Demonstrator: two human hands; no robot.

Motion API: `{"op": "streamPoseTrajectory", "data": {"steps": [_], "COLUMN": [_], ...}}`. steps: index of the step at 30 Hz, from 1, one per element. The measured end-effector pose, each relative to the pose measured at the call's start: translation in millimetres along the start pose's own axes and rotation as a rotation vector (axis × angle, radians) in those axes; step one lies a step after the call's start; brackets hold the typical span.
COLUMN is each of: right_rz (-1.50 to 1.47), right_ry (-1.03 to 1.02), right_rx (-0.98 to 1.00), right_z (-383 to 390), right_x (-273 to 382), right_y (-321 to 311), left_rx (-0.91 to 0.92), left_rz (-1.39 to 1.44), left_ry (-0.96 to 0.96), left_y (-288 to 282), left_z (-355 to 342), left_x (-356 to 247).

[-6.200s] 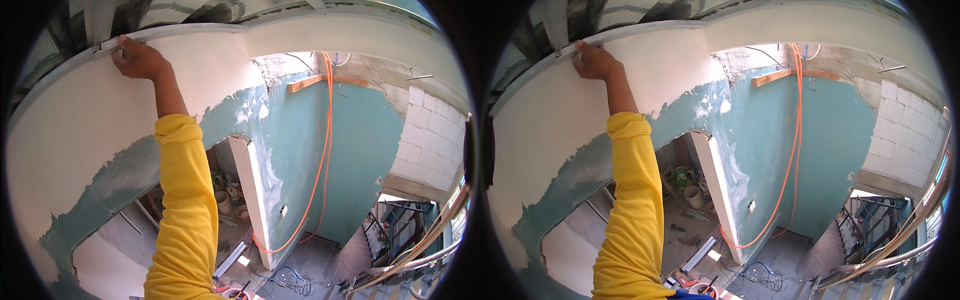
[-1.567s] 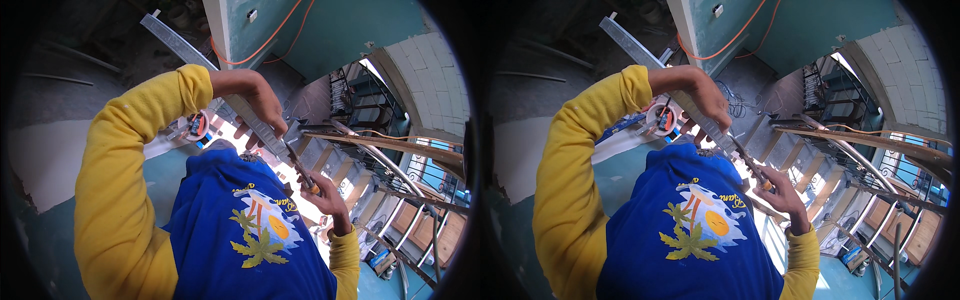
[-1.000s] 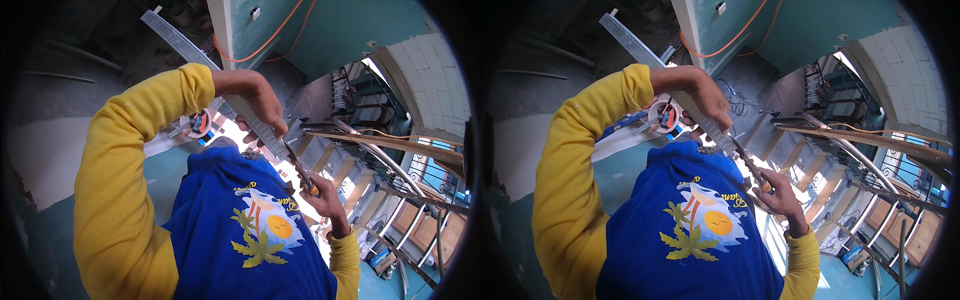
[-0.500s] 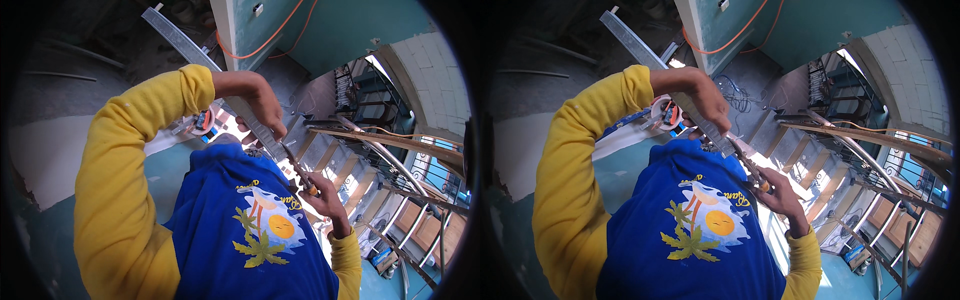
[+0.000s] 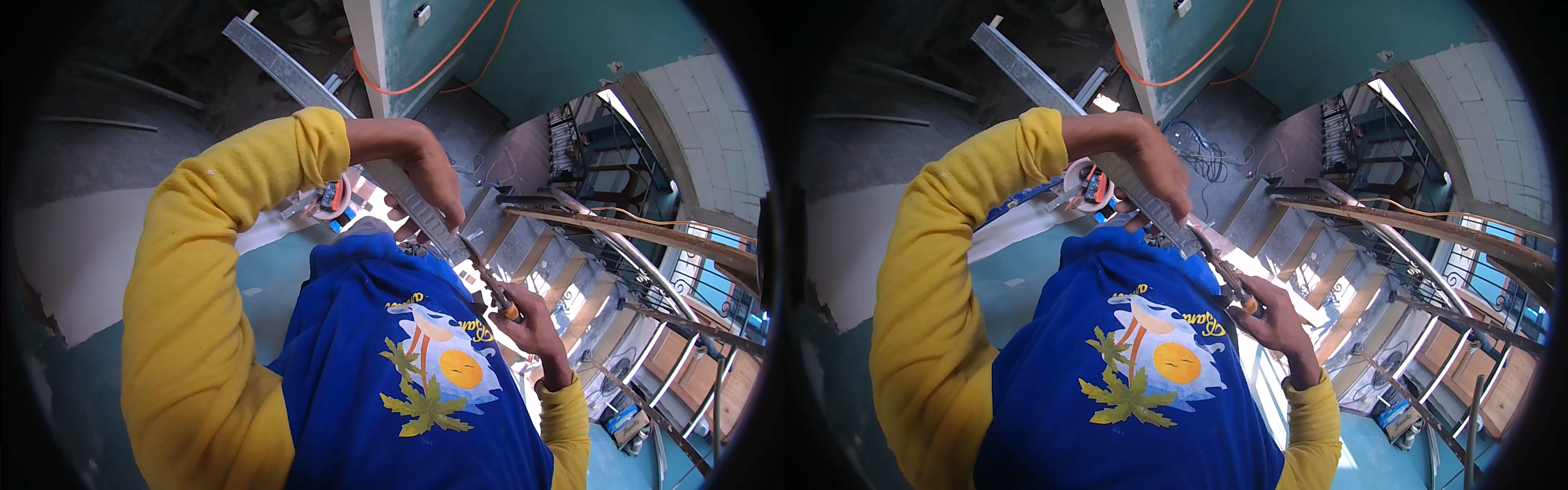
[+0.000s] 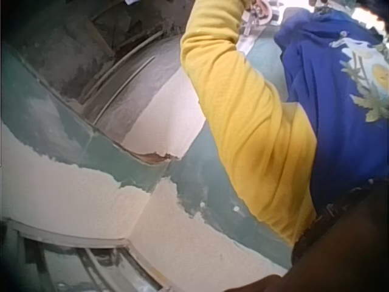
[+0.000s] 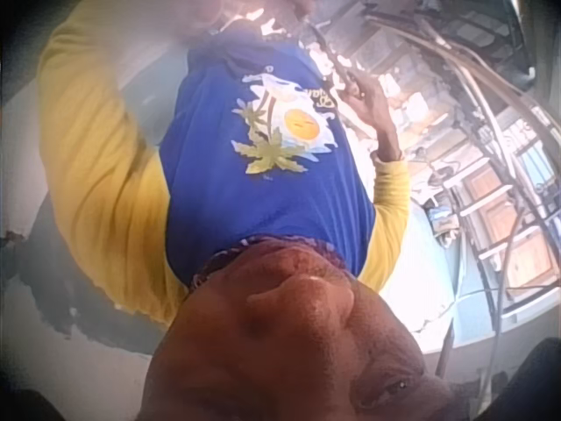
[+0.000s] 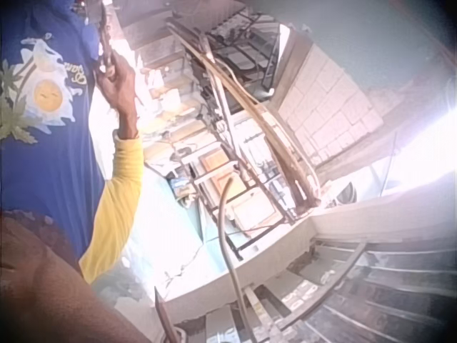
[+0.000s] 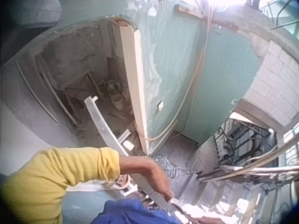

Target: The person uses tin snips to cut a long metal profile into shorter segments. They repeatedly measure the profile against the ceiling, cut it, and test the fit before cutting additional pieces.

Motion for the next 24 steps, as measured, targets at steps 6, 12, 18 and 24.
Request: {"op": "streamPoseTrajectory", "data": {"steps": [6,12,18,24], "right_rz": [0.029,0.032,0.095,0.144], "right_ry": [-0.002,-0.063,0.014,0.007], "right_rx": [-0.004,-0.093,-0.071,-0.132], "right_z": [-2,-5,-7,-14], "right_x": [3,7,7,9], "right_y": [-3,-3,0,7], "left_rx": [-0.020,-0.002,0.023,-0.178], "left_rz": [-0.169,-0.288,-0.326,-0.256], "left_ry": [0.022,0.004,-0.022,-0.113], "left_y": [-2,-9,-8,-16], "left_z": [-5,-10,-7,8], "left_x": [7,5,5,14]}}
Point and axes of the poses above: each hand's wrist, its own z-axis away from the middle knuckle, its own y-axis out of the palm, x = y × z, the point moved 8 cm from there along -z, towards the middle knuckle, and after that the axes turned 4 degrees about x, right-handed, at the moved point
